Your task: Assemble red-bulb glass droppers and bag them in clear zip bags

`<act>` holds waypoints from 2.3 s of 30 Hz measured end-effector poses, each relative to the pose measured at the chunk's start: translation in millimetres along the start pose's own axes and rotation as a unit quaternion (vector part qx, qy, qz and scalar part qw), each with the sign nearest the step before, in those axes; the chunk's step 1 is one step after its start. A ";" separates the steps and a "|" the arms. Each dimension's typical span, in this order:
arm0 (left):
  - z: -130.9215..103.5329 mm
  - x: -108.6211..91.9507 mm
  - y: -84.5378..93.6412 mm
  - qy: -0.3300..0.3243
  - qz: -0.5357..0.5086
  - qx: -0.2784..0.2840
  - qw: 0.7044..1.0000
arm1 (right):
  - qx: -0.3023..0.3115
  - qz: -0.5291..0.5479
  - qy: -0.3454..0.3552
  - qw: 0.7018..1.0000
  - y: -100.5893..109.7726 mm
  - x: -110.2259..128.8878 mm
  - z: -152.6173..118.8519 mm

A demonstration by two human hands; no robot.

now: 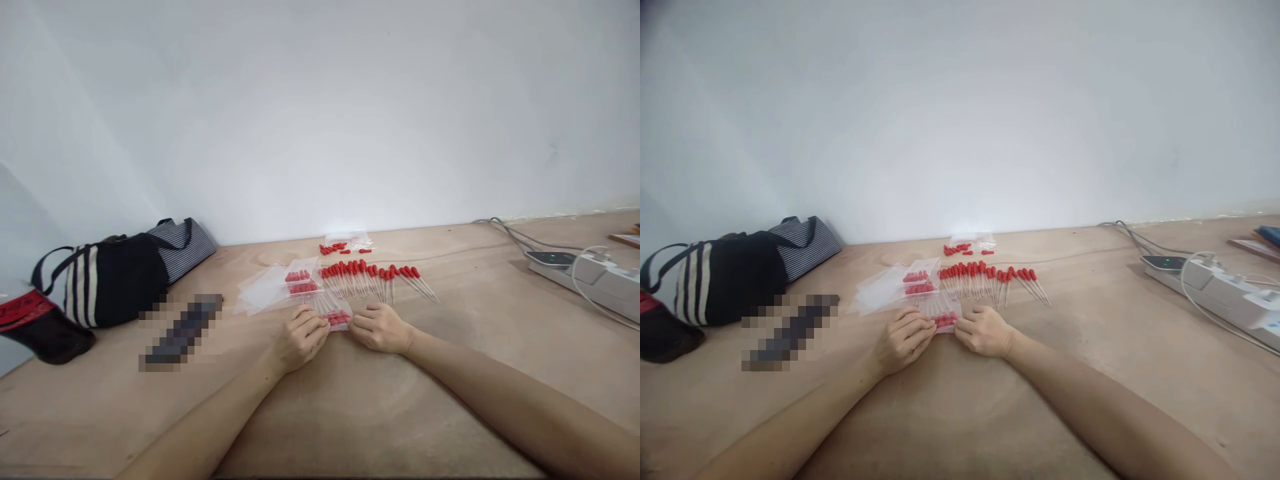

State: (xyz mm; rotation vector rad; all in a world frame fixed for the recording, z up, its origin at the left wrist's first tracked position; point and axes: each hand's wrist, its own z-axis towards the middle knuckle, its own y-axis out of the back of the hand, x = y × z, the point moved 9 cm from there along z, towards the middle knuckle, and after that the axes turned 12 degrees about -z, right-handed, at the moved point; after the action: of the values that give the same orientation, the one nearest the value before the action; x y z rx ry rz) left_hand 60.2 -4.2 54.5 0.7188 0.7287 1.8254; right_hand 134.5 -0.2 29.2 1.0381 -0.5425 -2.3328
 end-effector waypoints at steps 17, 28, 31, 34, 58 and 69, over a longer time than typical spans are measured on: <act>7.9 -5.5 -6.4 -0.034 0.002 0.004 0.999 | 0.001 -0.005 0.001 1.000 -4.5 8.3 15.5; 0.7 -4.8 3.8 -0.056 0.004 -0.019 0.998 | -0.028 0.002 -0.009 1.000 3.0 6.7 15.6; -0.1 -3.5 3.4 -0.041 0.002 -0.016 0.999 | -0.031 0.001 -0.036 0.999 3.2 3.1 15.1; 1.1 -4.5 2.4 -0.036 -0.004 -0.020 0.999 | -0.029 0.005 -0.060 0.998 2.1 2.3 16.6; -3.8 -0.5 4.2 -0.035 -0.041 -0.042 0.998 | -0.052 0.022 -0.056 0.997 4.1 7.2 23.7; -6.8 5.0 3.3 -0.020 -0.065 -0.042 0.997 | 0.013 0.026 -0.102 0.994 0.1 -12.6 4.0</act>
State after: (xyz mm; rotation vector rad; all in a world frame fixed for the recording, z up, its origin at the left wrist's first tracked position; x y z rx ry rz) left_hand 51.6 -1.6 53.3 0.6364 0.6542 1.7082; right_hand 138.6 7.9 38.7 0.7908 -0.6717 -2.4069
